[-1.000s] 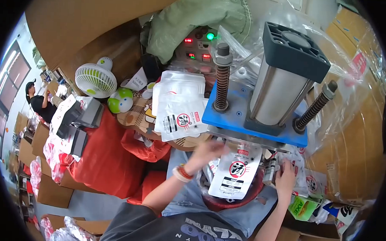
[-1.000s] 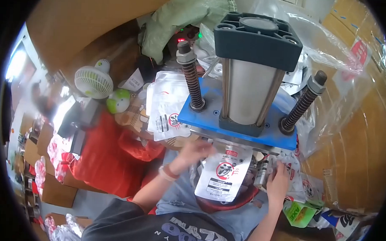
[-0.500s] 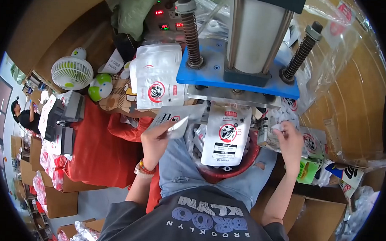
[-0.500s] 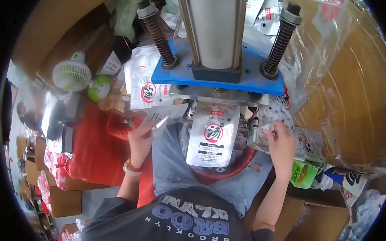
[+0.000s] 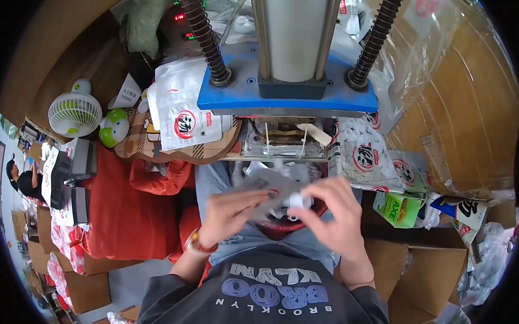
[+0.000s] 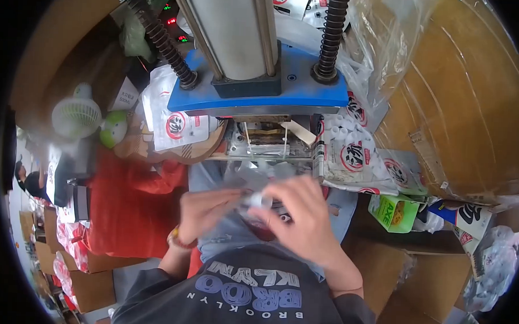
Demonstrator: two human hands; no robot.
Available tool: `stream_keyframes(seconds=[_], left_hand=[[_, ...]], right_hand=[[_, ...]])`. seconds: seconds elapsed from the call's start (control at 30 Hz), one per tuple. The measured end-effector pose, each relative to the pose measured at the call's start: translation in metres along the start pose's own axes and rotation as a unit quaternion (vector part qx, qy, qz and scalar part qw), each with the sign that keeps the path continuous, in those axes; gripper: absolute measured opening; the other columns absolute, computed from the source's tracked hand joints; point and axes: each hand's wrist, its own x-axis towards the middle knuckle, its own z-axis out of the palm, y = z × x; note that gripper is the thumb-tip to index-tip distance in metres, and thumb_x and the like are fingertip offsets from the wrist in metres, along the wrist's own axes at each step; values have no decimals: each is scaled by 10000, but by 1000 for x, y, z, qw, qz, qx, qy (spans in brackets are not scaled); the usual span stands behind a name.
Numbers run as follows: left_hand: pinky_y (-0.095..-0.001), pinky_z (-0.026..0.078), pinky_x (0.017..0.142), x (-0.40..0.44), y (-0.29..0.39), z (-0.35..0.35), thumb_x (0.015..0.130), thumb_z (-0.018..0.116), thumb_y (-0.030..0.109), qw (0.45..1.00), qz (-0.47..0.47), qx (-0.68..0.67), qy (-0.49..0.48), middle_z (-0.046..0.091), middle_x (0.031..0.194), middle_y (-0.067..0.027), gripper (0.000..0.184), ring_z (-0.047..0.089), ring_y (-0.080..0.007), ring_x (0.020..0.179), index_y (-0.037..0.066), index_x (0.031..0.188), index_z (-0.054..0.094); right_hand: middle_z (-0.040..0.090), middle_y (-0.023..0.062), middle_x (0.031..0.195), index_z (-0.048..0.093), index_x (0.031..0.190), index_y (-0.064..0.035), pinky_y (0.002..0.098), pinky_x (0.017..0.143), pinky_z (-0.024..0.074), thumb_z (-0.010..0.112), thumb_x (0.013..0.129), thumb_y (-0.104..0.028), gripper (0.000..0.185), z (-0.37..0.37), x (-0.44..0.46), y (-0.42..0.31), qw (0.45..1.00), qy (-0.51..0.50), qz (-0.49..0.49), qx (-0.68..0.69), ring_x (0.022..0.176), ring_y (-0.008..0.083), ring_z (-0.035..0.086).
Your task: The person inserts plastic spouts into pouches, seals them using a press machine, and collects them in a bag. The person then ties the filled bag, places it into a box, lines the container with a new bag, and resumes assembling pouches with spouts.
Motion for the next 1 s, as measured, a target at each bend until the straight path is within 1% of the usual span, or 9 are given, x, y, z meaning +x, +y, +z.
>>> stream_keyframes(seconds=[0.1, 0.37, 0.47, 0.6, 0.63, 0.67, 0.73, 0.87, 1.0], left_hand=[[-232, 491, 630, -5, -44, 44, 930, 681, 195, 933, -293, -193, -81, 737, 832, -62, 196, 621, -30, 747, 23, 999, 745], [-279, 555, 744, 53, -60, 61, 929, 671, 136, 780, -382, -493, 49, 712, 1019, -108, 247, 690, -151, 850, -57, 1082, 669], [-277, 539, 725, 51, -65, 65, 924, 683, 153, 800, -373, -466, 58, 707, 1025, -75, 267, 665, -124, 829, -55, 1090, 672], [-337, 491, 869, 58, -101, 7, 817, 775, 401, 939, -286, -156, 107, 691, 1115, -115, 591, 640, -187, 987, 3, 1226, 625], [-404, 447, 948, 60, -110, -12, 786, 775, 449, 948, -204, 201, 137, 614, 1250, -134, 704, 584, -233, 1123, 28, 1307, 556], [-472, 404, 1026, 54, -118, -28, 756, 775, 497, 830, -96, 530, 142, 537, 1386, -152, 824, 529, -280, 1259, 53, 1387, 488], [-582, 271, 1106, 14, -170, -36, 715, 757, 572, 889, -128, 440, -10, 314, 1555, -145, 999, 309, -324, 1429, 112, 1491, 328], [-297, 526, 639, -20, -136, -44, 819, 676, 9, 946, -130, 279, 99, 699, 865, -181, 252, 711, -241, 744, 95, 1044, 750], [-274, 511, 689, -20, -62, -33, 776, 585, -100, 961, -168, 125, 182, 703, 910, -192, 386, 713, -202, 801, 96, 1067, 745]], right_hand=[[597, 131, 1135, 583, 1188, -37, 391, 887, 442, 829, 724, -177, 543, 5, 2, 23, 995, 27, 52, -81, 997, 294, 543], [612, 152, 1133, 607, 1179, -35, 420, 886, 465, 644, 866, -96, 321, -10, 0, 147, 932, 101, 136, -321, 985, 365, 597], [613, 158, 1072, 621, 1127, -40, 455, 866, 467, 615, 870, -73, 260, -3, -3, 165, 916, 47, 164, -363, 958, 384, 602], [614, 179, 1054, 606, 1103, -16, 396, 747, 503, 649, 835, -24, 272, -17, -26, 163, 941, 11, 231, -247, 869, 354, 631], [619, 177, 1064, 612, 1077, -7, 360, 718, 506, 658, 819, 3, 263, -22, -27, 157, 938, 24, 274, -210, 822, 314, 643], [619, 177, 1064, 612, 1077, -7, 360, 718, 506, 658, 819, 3, 263, -24, -30, 156, 939, 21, 274, -208, 822, 314, 643], [623, 160, 1067, 628, 1079, 3, 340, 748, 507, 664, 820, 13, 262, -31, -34, 158, 941, 86, 277, -175, 861, 263, 643], [627, 134, 1101, 662, 1103, -4, 306, 839, 493, 673, 826, 35, 280, -43, -20, 93, 956, 218, 171, -100, 983, 236, 614], [641, 125, 1071, 686, 1057, 11, 326, 846, 512, 669, 784, 78, 282, -13, -1, 10, 987, 123, -56, -88, 975, 249, 623]])
